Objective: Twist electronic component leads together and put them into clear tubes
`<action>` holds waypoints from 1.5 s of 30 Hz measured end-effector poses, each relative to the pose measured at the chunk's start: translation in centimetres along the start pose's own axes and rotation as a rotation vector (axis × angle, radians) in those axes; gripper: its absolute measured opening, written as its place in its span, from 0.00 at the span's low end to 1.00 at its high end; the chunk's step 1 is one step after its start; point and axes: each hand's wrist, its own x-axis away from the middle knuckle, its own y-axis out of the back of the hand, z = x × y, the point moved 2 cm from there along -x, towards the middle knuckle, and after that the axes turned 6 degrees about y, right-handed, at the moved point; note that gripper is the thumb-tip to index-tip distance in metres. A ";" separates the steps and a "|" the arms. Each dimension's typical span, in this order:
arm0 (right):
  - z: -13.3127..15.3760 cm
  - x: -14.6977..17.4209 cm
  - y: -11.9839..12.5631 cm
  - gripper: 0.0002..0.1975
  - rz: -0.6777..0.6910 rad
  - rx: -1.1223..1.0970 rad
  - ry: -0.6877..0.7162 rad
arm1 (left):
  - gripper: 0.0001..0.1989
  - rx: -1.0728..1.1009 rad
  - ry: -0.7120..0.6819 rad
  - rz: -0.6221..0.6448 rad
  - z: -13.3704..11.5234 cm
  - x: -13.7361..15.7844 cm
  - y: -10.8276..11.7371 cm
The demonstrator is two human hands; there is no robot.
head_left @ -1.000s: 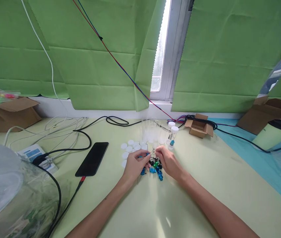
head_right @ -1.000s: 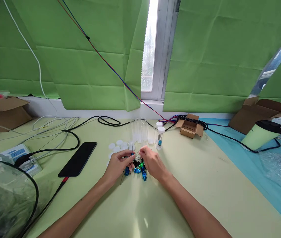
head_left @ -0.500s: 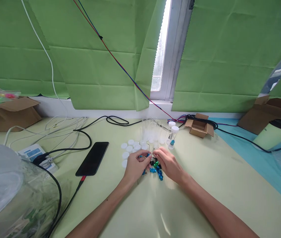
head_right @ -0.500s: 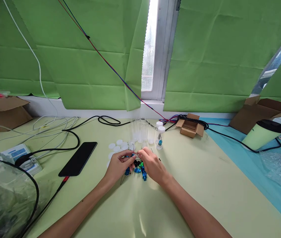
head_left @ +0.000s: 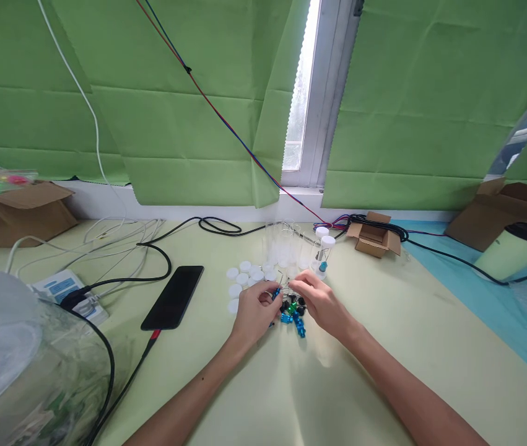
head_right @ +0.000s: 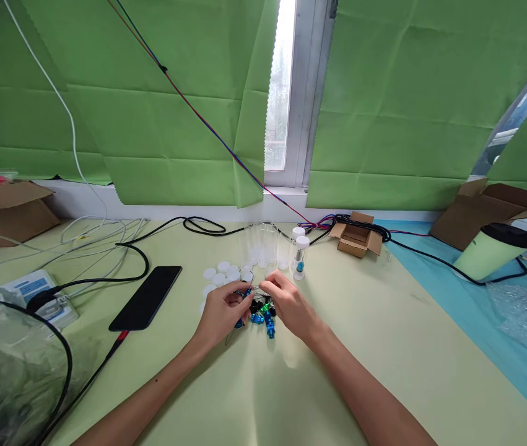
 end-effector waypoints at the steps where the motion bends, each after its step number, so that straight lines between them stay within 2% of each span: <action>1: 0.0 0.0 0.0 0.14 0.009 0.003 0.002 | 0.10 -0.013 -0.019 0.000 -0.1 0.0 0.0; 14: 0.1 -0.1 0.1 0.20 0.080 0.097 0.026 | 0.09 -0.219 -0.146 -0.047 -0.2 0.1 0.1; 25: 0.5 -0.2 0.3 0.21 0.109 0.141 0.045 | 0.08 -0.361 -0.273 -0.074 -0.5 0.1 0.2; 33: 0.6 -0.3 0.4 0.22 0.131 0.173 0.051 | 0.08 -0.409 -0.291 -0.064 -0.6 0.2 0.2; 45: 0.5 -0.1 0.4 0.21 0.165 0.198 0.076 | 0.12 -0.447 -0.312 0.028 -0.6 0.2 0.3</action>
